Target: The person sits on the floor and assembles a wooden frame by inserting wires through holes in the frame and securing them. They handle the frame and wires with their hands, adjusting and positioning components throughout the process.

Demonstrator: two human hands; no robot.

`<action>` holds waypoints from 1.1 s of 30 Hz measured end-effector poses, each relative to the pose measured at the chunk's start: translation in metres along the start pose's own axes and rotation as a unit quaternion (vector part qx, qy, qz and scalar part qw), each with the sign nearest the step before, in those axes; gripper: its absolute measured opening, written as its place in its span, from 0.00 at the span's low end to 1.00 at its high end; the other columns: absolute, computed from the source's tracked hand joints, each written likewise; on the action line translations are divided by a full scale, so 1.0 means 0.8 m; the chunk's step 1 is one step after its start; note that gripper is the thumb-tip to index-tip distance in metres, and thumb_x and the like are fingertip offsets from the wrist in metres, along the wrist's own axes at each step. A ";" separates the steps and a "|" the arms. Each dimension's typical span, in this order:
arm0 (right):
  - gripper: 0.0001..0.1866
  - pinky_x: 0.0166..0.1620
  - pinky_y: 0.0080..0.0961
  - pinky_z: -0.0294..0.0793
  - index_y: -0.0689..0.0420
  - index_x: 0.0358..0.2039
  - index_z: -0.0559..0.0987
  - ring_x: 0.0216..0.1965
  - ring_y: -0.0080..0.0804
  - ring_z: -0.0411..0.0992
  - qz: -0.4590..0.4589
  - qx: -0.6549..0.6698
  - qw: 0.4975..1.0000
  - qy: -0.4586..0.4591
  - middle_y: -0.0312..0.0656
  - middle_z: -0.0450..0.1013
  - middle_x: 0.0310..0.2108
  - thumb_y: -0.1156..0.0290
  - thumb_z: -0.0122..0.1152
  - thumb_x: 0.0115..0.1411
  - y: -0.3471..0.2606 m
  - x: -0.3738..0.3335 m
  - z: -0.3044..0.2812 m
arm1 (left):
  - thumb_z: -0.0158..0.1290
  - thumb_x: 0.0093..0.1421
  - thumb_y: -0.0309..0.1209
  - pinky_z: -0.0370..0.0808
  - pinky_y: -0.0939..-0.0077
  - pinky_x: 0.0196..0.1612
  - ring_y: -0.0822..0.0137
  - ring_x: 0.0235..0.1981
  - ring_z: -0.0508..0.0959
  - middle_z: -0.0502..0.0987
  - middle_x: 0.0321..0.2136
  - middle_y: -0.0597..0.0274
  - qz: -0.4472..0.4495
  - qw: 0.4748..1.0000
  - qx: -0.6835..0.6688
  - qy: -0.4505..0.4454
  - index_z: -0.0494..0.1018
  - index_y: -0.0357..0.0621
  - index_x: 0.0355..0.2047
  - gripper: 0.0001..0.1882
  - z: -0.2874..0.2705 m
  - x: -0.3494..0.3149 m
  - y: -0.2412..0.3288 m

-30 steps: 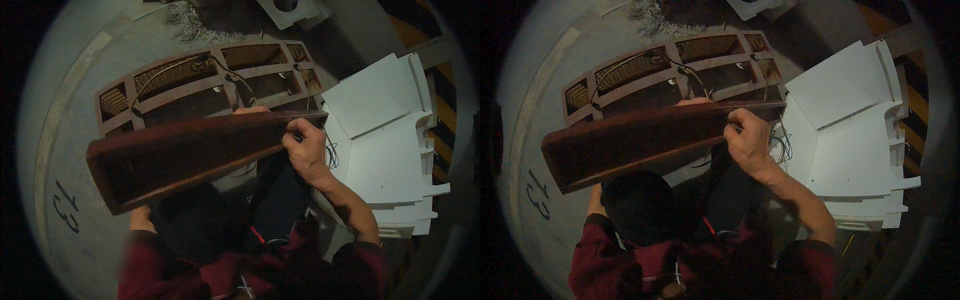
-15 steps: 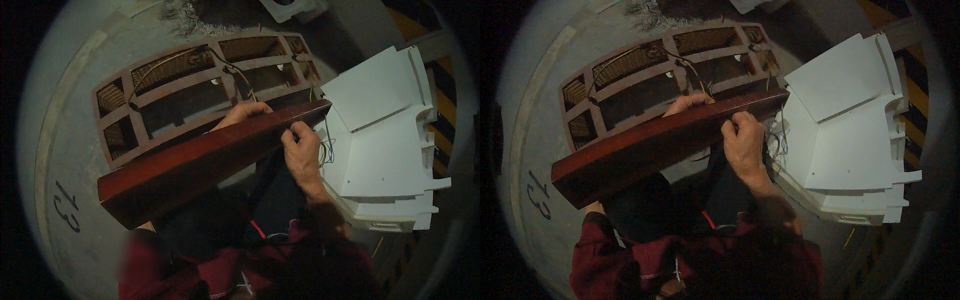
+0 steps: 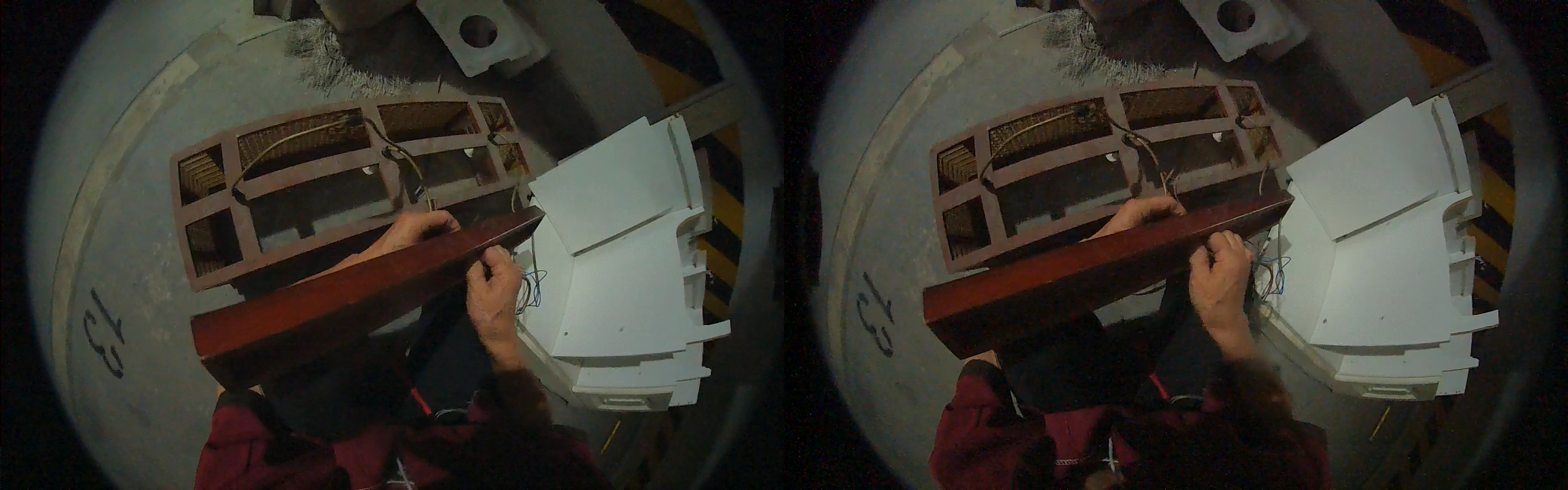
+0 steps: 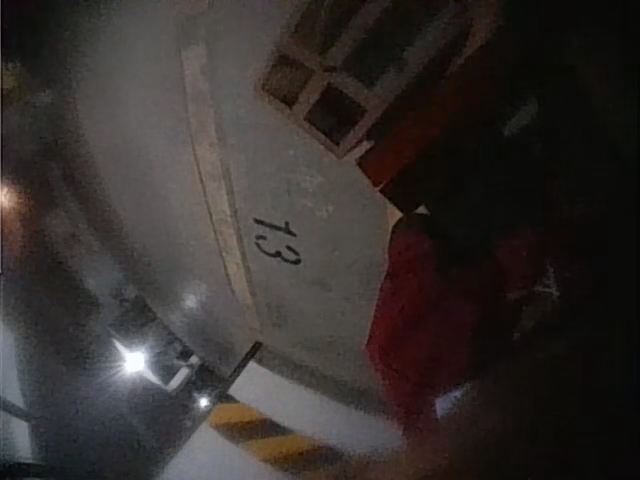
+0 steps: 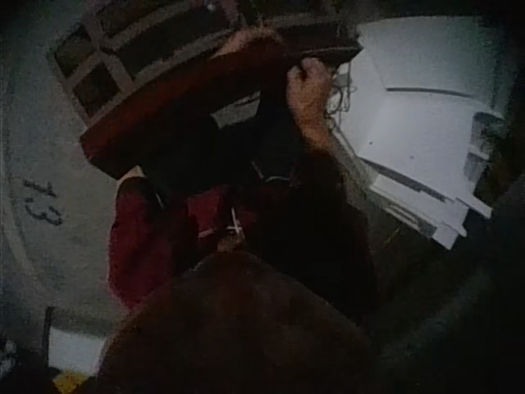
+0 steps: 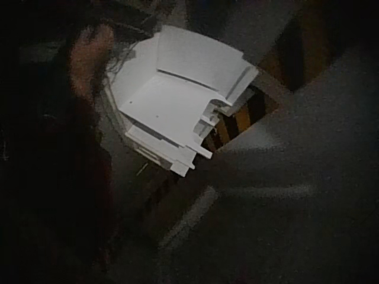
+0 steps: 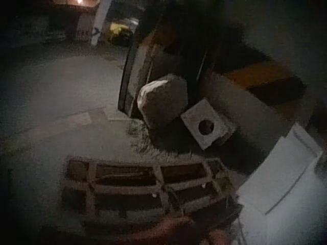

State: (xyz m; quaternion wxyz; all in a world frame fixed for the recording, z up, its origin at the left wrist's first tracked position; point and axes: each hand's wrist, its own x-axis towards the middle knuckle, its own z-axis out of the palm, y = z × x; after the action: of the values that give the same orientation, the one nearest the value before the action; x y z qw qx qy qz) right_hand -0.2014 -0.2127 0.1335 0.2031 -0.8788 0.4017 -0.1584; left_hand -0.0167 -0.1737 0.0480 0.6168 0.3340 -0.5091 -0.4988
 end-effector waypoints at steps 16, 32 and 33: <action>0.09 0.44 0.38 0.69 0.65 0.34 0.74 0.40 0.47 0.69 0.061 0.093 0.991 0.074 0.49 0.70 0.35 0.78 0.59 0.50 -0.012 -0.005 0.008 | 0.66 0.56 0.32 0.75 0.75 0.40 0.75 0.37 0.76 0.78 0.36 0.63 -0.031 0.997 -0.066 0.025 0.72 0.40 0.44 0.20 0.007 -0.007 0.005; 0.11 0.49 0.39 0.65 0.62 0.36 0.75 0.40 0.47 0.71 0.036 0.093 0.992 0.075 0.48 0.72 0.33 0.76 0.60 0.51 -0.014 -0.009 -0.004 | 0.64 0.57 0.32 0.73 0.76 0.47 0.74 0.42 0.77 0.78 0.41 0.63 -0.087 0.987 -0.131 0.019 0.74 0.38 0.43 0.17 0.008 -0.007 0.009; 0.10 0.49 0.39 0.65 0.62 0.35 0.75 0.40 0.47 0.71 0.045 0.098 0.992 0.067 0.48 0.72 0.33 0.76 0.60 0.51 -0.014 -0.008 -0.004 | 0.63 0.57 0.32 0.73 0.76 0.47 0.74 0.42 0.77 0.78 0.40 0.63 -0.079 0.988 -0.128 0.019 0.74 0.38 0.43 0.17 0.008 -0.006 0.008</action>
State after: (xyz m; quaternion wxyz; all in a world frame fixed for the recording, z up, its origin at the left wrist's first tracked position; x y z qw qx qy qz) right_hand -0.1998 -0.2022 0.1408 0.2680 -0.8230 0.4361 -0.2463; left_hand -0.0207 -0.1664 0.0540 0.6231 0.3010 -0.4010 -0.6003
